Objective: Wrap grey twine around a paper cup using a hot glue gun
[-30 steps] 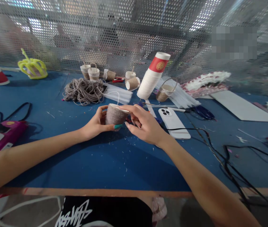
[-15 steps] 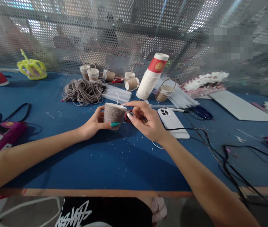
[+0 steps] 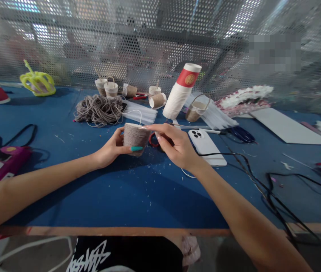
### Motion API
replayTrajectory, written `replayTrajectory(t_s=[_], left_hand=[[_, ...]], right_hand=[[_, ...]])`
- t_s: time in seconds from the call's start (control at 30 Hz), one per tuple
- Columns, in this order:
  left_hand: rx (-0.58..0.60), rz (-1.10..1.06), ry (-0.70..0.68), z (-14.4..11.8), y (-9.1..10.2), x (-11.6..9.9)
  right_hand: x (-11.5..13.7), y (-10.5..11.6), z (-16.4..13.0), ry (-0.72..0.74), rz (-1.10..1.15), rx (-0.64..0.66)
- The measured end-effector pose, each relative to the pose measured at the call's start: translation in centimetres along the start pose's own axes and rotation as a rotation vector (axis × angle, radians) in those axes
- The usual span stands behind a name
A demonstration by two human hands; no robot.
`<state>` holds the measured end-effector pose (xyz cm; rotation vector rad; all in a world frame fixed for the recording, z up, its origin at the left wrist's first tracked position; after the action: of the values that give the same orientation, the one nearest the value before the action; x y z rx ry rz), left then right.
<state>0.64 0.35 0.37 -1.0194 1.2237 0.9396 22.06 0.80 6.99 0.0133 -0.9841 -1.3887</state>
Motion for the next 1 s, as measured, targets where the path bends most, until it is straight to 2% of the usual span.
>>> replayTrajectory(t_s=[0.27, 0.4, 0.63, 0.83, 1.0], left_hand=[[-0.004, -0.007, 0.001, -0.03, -0.28, -0.38], [-0.005, 0.006, 0.006, 0.02, -0.39, -0.45], [0.003, 0.034, -0.019, 0.06, -0.11, -0.05], [-0.004, 0.006, -0.007, 0.02, -0.33, -0.47], [0.005, -0.022, 0.003, 0.02, -0.06, -0.45]], right_hand=[[-0.49, 0.11, -0.23, -0.019, -0.092, 0.008], [-0.37, 0.07, -0.24, 0.017, -0.09, 0.004], [-0.43, -0.08, -0.36, -0.026, -0.21, 0.062], [-0.4, -0.01, -0.32, 0.017, -0.152, 0.028], [-0.33, 0.13, -0.25, -0.006, -0.206, 0.029]])
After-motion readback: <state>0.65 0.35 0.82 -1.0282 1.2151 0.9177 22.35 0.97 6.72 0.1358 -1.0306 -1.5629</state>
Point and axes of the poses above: each hand's wrist, its own z-axis towards the middle knuckle, its own y-axis out of the back of the hand, x = y × z, the point moved 1 cm from there along z, towards the middle knuckle, and after that the axes turned 11 degrees about z, right-handed, at the moved point
